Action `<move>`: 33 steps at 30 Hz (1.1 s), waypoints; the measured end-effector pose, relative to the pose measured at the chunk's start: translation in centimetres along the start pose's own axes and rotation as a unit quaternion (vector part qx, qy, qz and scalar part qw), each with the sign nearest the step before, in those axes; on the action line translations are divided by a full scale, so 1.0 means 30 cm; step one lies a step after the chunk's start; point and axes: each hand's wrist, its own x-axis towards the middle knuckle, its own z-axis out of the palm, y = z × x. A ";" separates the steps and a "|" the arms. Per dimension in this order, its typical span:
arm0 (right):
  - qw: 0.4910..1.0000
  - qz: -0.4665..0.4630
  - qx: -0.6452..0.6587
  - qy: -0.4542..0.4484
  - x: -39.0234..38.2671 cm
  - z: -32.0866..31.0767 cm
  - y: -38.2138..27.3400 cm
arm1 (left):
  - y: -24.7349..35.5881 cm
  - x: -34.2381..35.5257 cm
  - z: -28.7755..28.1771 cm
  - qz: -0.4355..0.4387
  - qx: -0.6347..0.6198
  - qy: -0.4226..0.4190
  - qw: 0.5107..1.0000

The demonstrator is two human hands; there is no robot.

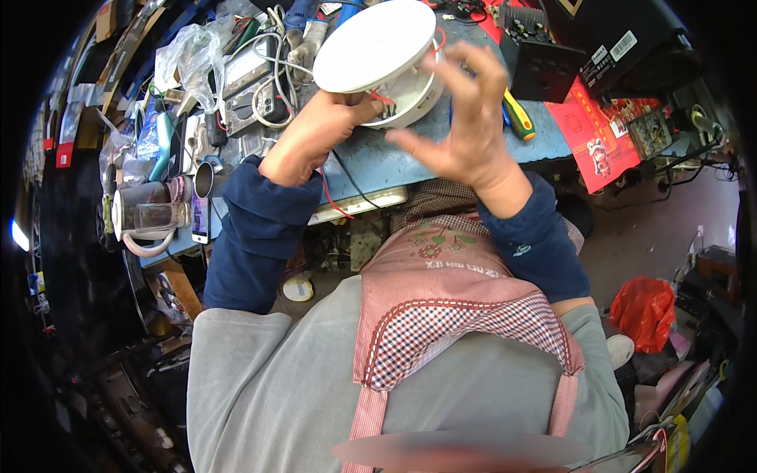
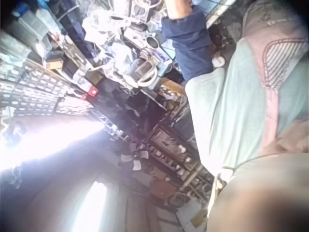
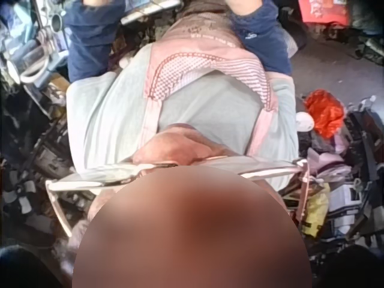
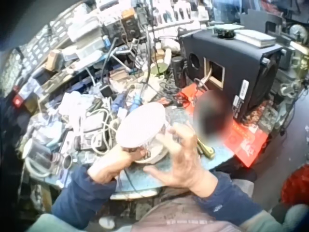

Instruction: The person disassembles a white circular electronic device using a screwdriver, manipulates internal wires with pliers, and reassembles the casing. The person then uses a soldering iron on the device's interior components before closing the unit.

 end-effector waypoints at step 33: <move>0.982 0.017 -0.049 -0.183 -0.029 0.019 -0.013 | -0.087 0.029 0.139 0.025 0.150 0.206 0.967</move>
